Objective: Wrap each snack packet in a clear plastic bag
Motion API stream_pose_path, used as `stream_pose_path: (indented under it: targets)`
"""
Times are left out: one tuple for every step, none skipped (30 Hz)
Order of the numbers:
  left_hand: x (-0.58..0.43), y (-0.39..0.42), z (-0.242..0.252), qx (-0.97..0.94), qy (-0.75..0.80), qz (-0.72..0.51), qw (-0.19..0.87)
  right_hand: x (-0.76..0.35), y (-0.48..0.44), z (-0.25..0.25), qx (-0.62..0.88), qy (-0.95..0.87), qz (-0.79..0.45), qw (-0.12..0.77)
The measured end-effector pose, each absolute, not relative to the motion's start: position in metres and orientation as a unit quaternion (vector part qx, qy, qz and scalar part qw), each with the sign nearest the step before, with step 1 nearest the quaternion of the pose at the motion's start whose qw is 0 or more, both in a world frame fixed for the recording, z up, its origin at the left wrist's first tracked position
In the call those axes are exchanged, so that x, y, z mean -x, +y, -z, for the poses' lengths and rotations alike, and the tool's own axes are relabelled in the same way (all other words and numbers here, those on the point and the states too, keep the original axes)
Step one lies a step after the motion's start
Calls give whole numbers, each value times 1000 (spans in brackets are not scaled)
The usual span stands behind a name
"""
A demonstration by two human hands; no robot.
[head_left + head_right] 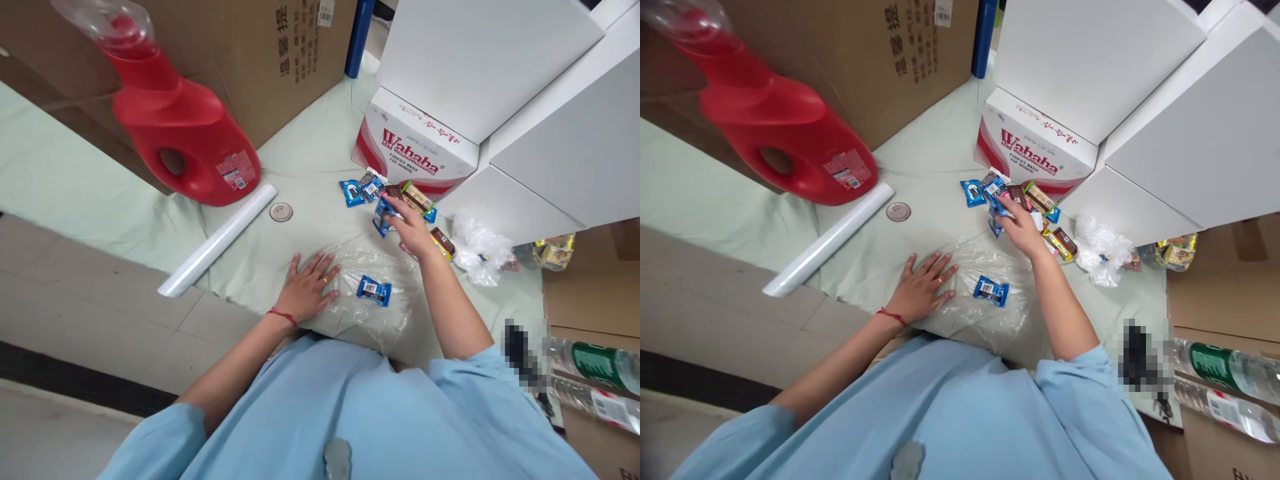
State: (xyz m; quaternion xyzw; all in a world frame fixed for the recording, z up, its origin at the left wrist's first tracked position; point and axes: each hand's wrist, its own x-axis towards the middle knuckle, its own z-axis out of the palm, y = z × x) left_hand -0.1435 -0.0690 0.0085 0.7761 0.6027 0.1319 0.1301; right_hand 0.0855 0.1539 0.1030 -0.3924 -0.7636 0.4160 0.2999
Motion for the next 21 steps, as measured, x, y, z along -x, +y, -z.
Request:
stream_pose_path:
  targets:
    - [144,-69,-8,-777,602,-132,132,-100,140,-102,401,-678,-503,355]
    - [144,-69,-8,-777,601,-132,134,-113,125,-100,412,-589,-574,393]
    - [144,-69,-8,-776,601,-131,136,-126,109,-96,425,-509,-623,414]
    - [144,-68,-8,-776,602,-129,139,-138,93,-90,441,-451,-654,418]
    - [144,-68,-8,-775,603,-126,142,-148,77,-85,458,-419,-671,405]
    - [145,-68,-8,-774,604,-122,145,-156,60,-79,474,-410,-680,380]
    - [145,-68,-8,-774,605,-117,148,-164,44,-73,485,-420,-685,345]
    - [145,-69,-8,-774,606,-110,150,-171,28,-68,491,-438,-687,308]
    - [146,-70,-7,-774,606,-103,152,-177,13,-63,493,-458,-686,276]
    - [146,-71,-7,-774,607,-97,153,-184,-1,-59,495,-476,-681,254]
    - [147,-73,-6,-774,607,-92,155,-192,-13,-56,501,-488,-672,242]
    - [149,-76,-6,-773,608,-90,157,-200,-24,-53,512,-496,-659,240]
    - [150,-78,-5,-773,608,-91,158,-209,-34,-51,526,-499,-645,243]
    - [153,-81,-4,-772,607,-94,160,-219,-41,-50,539,-499,-632,247]
    - [156,-84,-3,-772,607,-99,162,-229,-47,-49,550,-498,-621,253]
    - [159,-87,-2,-770,608,-107,162,-238,-51,-49,558,-494,-613,262]
    - [162,-90,-2,-766,612,-118,161,-247,-53,-49,561,-489,-609,273]
    - [164,-93,-3,-758,618,-133,158,-254,-54,-51,562,-484,-607,286]
    - [166,-95,-5,-749,626,-154,152,-260,-52,-53,560,-480,-605,301]
    - [167,-98,-9,-738,635,-181,142,-263,-49,-56,557,-480,-600,315]
    - [165,-100,-14,-727,641,-212,129,-263,-44,-59,554,-486,-593,326]
